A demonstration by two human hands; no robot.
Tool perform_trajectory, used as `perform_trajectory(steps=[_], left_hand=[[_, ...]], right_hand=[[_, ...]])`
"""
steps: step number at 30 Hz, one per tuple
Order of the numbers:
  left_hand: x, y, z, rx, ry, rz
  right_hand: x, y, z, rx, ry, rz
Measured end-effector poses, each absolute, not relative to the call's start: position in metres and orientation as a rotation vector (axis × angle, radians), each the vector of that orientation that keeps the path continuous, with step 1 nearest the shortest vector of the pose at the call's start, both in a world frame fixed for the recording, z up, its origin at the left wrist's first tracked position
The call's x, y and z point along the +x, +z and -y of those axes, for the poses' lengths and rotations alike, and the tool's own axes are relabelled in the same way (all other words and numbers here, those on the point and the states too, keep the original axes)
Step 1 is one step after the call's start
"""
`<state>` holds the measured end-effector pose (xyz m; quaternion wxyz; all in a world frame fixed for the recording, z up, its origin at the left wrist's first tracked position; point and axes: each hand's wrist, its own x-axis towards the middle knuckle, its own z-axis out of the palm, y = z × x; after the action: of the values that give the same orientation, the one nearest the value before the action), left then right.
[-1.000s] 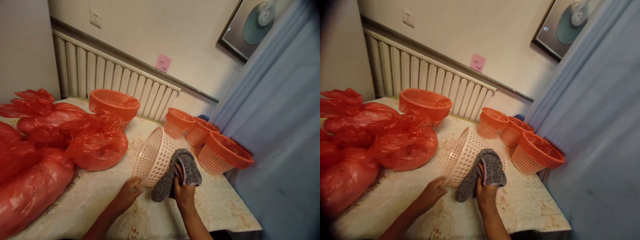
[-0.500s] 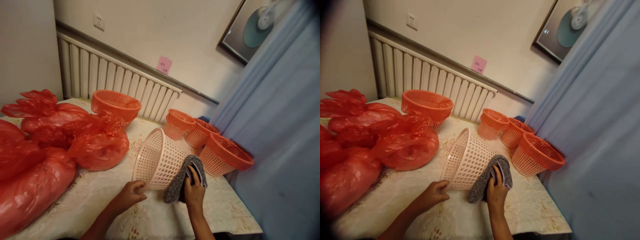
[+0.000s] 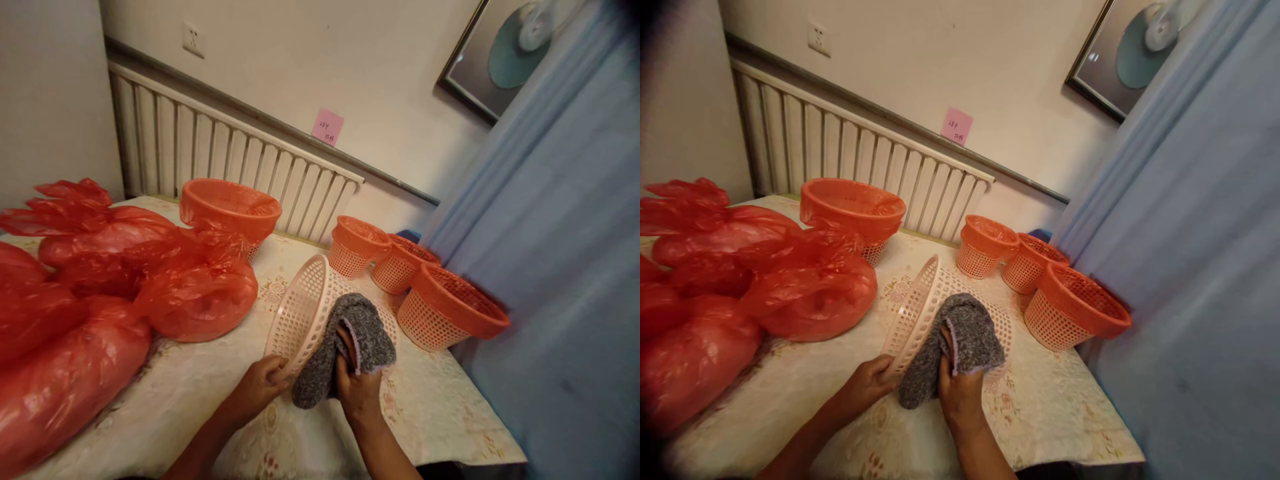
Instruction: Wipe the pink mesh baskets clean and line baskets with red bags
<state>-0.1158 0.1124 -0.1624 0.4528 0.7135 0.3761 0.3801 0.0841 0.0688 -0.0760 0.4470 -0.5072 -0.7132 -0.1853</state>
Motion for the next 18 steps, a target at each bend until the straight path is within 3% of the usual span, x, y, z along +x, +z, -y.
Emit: perform_trajectory(steps=[10,18], left_hand=[[-0.112,-0.167,-0.115,1.807,0.978,-0.991],[-0.114,-0.159,-0.111,1.72,0.977,-0.918]], right_hand=[[0.176,-0.111,-0.066,-1.677,-0.366,1.214],[0.109,-0.082,-0.068,-1.432,-0.404,1.496]])
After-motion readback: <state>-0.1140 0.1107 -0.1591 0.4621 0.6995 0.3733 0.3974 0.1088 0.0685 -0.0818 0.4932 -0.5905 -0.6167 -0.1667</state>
